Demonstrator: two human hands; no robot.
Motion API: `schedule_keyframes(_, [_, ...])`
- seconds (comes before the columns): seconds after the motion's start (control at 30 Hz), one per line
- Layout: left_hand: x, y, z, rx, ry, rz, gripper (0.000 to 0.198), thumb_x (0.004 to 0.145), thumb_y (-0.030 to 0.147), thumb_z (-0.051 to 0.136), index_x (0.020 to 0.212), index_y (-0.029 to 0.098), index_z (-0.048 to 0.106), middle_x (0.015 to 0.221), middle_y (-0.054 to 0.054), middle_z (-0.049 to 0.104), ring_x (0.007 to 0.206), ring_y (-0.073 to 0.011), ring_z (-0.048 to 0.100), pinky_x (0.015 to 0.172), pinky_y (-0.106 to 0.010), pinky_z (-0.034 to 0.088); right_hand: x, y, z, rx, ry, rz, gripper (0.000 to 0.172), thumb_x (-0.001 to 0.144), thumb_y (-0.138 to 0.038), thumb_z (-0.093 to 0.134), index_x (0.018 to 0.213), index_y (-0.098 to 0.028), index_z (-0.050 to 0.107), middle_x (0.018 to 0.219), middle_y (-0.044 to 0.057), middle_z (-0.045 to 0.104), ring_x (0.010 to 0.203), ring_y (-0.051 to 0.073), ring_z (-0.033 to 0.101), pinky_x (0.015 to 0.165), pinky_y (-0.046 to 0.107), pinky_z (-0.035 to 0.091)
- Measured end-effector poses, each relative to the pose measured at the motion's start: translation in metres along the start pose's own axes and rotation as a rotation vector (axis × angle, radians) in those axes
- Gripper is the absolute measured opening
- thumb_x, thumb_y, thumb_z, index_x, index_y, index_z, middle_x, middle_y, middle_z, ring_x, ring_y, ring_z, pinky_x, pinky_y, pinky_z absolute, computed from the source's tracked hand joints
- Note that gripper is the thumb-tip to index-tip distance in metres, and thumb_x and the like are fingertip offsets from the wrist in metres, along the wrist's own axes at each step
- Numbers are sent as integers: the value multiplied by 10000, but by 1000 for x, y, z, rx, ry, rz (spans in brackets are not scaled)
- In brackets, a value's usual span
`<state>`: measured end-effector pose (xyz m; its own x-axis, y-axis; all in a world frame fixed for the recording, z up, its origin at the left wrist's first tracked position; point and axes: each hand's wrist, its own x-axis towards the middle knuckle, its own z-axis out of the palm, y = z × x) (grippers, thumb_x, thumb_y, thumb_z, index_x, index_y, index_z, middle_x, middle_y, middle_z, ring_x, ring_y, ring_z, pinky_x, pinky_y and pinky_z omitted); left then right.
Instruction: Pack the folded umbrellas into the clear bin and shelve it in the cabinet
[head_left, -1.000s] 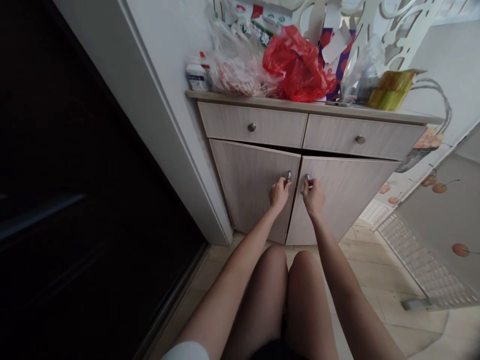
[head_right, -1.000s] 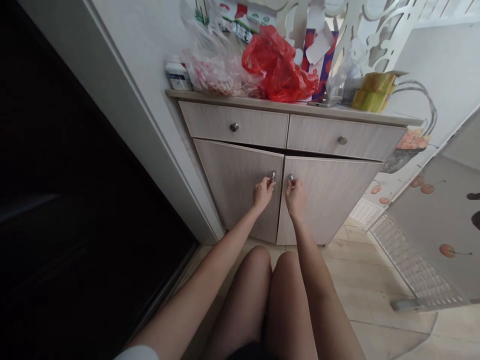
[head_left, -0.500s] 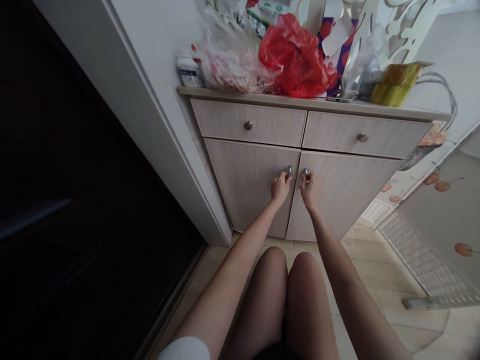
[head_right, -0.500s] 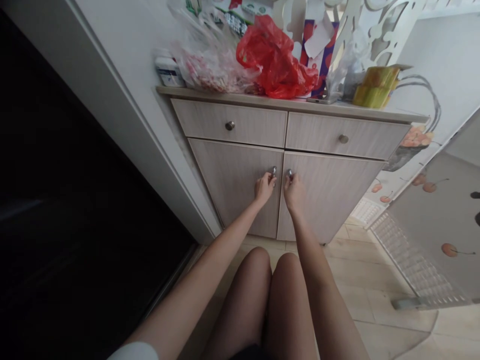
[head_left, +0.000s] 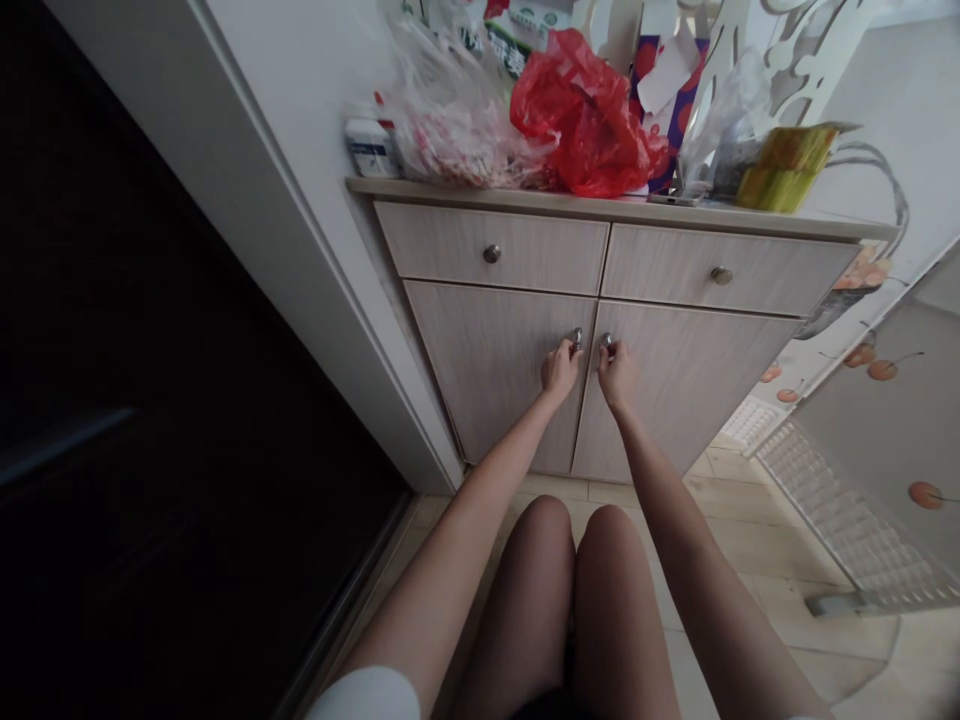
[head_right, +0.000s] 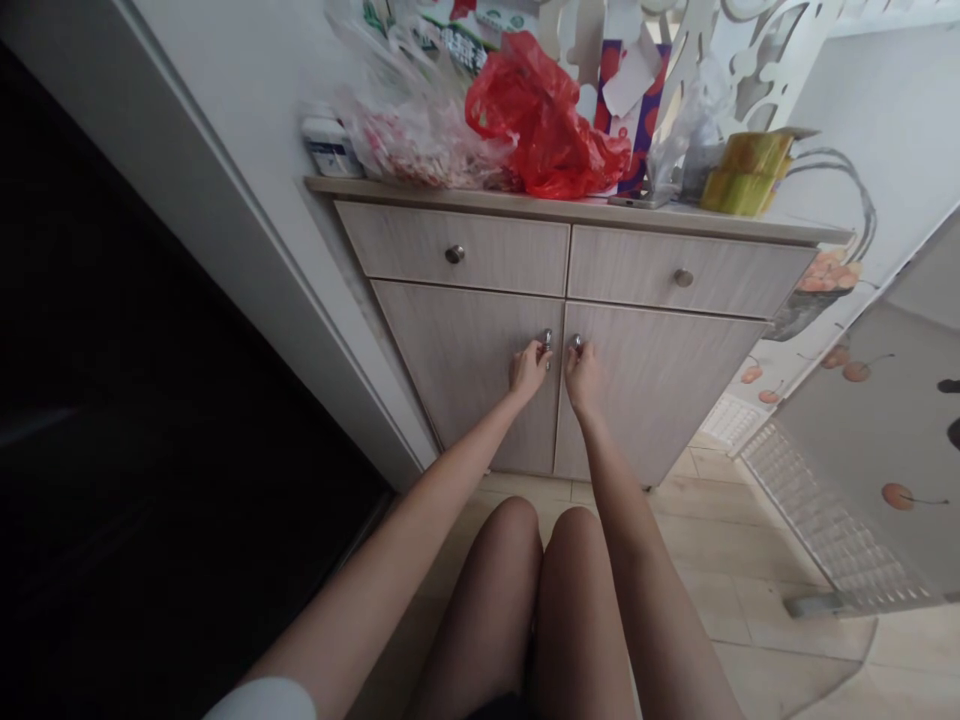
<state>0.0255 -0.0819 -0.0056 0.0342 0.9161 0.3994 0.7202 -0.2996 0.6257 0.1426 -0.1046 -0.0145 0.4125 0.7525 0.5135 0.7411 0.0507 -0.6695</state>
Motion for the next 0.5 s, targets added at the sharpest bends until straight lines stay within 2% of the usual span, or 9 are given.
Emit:
schedule_keyframes(0.2, [4,4,-4,4,-35,3,192,963,240,561,1105,154,656,1034,-155,731,955,-226,682,813,-298,457,7,0,-1,60,-18,29,339,973,-420,439,1012,-137,624,940,112,677,770,185,585,701,289,384])
schedule_keyframes(0.3, [2,2,-17,-100,-45,-43,223,909,218,643,1122,154,655,951,-125,729,920,-210,679,804,-286,458,6,7,-12,214,-19,42,415,877,-501,583,1048,-126,634,866,67,645,742,167,572,682,277,395])
schedule_keyframes(0.4, [-15,-10,-36,-416,-77,-237,406,894,208,657,1288,160,573,651,4,632,605,-135,611,632,-237,437,-10,19,-34,552,-39,145,636,768,-512,687,1266,-131,578,663,-56,507,580,112,466,570,237,365])
schedule_keyframes(0.5, [-50,-29,-55,-976,-285,-375,559,898,176,628,1430,194,457,464,135,387,352,-59,349,470,-184,303,-42,33,-60,1043,-273,294,810,765,-383,691,1498,-251,373,512,-152,252,424,81,244,436,189,228])
